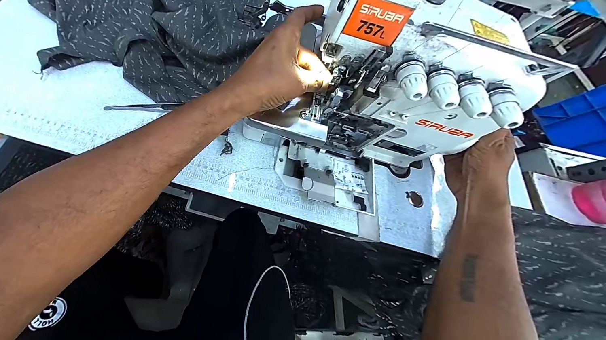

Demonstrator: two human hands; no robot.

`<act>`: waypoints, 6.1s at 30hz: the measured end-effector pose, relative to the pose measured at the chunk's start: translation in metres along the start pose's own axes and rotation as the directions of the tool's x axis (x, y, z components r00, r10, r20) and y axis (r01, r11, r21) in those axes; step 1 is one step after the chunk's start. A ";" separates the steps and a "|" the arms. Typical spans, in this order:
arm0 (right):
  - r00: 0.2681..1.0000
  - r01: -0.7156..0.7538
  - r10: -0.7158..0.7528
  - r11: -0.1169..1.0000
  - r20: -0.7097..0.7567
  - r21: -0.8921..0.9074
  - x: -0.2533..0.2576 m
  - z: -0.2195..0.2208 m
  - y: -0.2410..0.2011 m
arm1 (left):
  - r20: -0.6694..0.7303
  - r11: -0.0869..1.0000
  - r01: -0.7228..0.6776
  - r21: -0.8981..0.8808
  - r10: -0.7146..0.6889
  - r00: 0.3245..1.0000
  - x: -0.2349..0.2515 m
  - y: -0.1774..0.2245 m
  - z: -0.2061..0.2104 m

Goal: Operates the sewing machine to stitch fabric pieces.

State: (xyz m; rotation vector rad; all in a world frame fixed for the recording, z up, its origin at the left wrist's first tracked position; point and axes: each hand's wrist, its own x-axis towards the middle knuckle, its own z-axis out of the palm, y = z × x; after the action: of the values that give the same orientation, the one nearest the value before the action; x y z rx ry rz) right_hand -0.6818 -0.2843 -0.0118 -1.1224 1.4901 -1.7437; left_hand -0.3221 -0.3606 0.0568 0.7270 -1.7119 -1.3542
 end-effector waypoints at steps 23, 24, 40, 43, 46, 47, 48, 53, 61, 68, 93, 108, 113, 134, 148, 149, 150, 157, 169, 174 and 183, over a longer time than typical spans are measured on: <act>1.000 0.007 -0.007 1.000 0.004 -0.008 0.000 -0.001 -0.001 | 0.015 0.998 0.033 0.061 -0.034 0.999 0.000 0.002 0.000; 1.000 0.006 -0.006 1.000 0.001 -0.007 0.000 0.000 -0.001 | 0.008 0.998 0.047 0.047 -0.048 0.999 0.000 0.003 0.001; 1.000 -0.005 0.005 0.999 0.009 -0.032 -0.001 0.001 -0.004 | 0.077 0.979 0.021 0.205 -0.037 0.996 0.000 0.004 -0.005; 1.000 -0.013 0.013 1.000 0.009 -0.021 -0.001 0.000 -0.003 | 0.086 0.978 0.013 0.206 -0.031 0.996 0.000 0.003 -0.005; 1.000 -0.005 0.005 1.000 0.005 -0.016 -0.001 0.000 -0.003 | 0.079 0.982 0.005 0.189 -0.021 0.997 -0.001 0.002 -0.004; 1.000 0.000 0.001 1.000 0.011 -0.013 -0.001 -0.001 -0.002 | 0.077 0.983 -0.003 0.184 -0.012 0.997 -0.001 0.002 -0.004; 1.000 0.003 -0.003 1.000 0.017 -0.012 0.000 -0.001 -0.002 | 0.075 0.982 -0.015 0.187 0.001 0.997 -0.001 0.001 -0.004; 1.000 0.012 -0.012 1.000 0.013 -0.004 0.000 -0.001 -0.002 | 0.061 0.984 -0.037 0.176 0.027 0.998 -0.001 -0.001 -0.003; 0.999 0.023 -0.023 1.000 0.026 0.001 0.001 -0.003 0.001 | 0.046 0.976 -0.042 0.213 0.033 0.998 -0.002 -0.001 -0.002; 1.000 0.013 -0.013 1.000 0.011 -0.004 0.000 -0.001 0.000 | 0.051 0.975 -0.052 0.218 0.042 0.998 -0.003 -0.002 -0.002; 0.993 -0.115 0.117 0.985 0.003 -0.129 0.000 -0.004 -0.017 | 0.105 0.981 -0.012 0.192 -0.008 0.994 -0.002 0.000 -0.007; 0.946 -0.325 0.318 0.910 -0.067 -0.258 0.008 0.000 -0.038 | 0.082 0.984 0.011 0.180 -0.026 0.996 -0.002 0.000 -0.006; 0.949 -0.315 0.310 0.921 -0.058 -0.231 0.009 -0.001 -0.035 | 0.067 0.983 0.008 0.182 -0.020 0.998 -0.003 0.001 -0.004; 0.992 -0.110 0.084 0.935 -0.092 -0.337 -0.001 -0.009 -0.025 | 0.014 0.838 -0.096 0.537 0.105 0.994 -0.006 0.010 0.002; 0.990 -0.141 0.136 0.904 -0.040 -0.404 -0.007 -0.012 -0.033 | -0.055 0.780 -0.035 0.625 0.089 0.995 -0.006 0.006 0.003; 0.990 -0.139 0.128 0.906 -0.053 -0.400 -0.008 -0.011 -0.028 | -0.032 0.756 -0.033 0.654 0.072 0.997 -0.007 0.006 0.003; 0.991 -0.133 0.125 0.911 -0.047 -0.389 -0.010 -0.010 -0.026 | -0.021 0.753 -0.036 0.657 0.066 0.998 -0.007 0.005 0.002; 0.978 -0.206 0.195 0.947 -0.069 -0.246 -0.002 -0.003 -0.023 | 0.018 0.985 -0.040 0.165 0.037 0.999 -0.005 -0.001 -0.001; 0.976 -0.216 0.208 0.959 -0.061 -0.182 0.001 -0.003 -0.021 | 0.046 0.988 -0.090 0.123 0.085 0.995 -0.003 -0.004 -0.001; 0.977 -0.211 0.205 0.963 -0.052 -0.166 0.000 -0.002 -0.022 | 0.051 0.986 -0.091 0.137 0.085 0.995 -0.004 -0.002 -0.001; 0.978 -0.209 0.204 0.966 -0.047 -0.152 0.001 -0.002 -0.021 | 0.057 0.992 -0.062 0.110 0.056 0.997 -0.002 -0.001 -0.002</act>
State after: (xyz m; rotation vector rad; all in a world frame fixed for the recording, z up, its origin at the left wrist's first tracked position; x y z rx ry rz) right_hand -0.6821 -0.2796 0.0091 -0.9798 1.7214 -1.5303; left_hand -0.3195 -0.3598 0.0551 0.7018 -1.8491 -1.2556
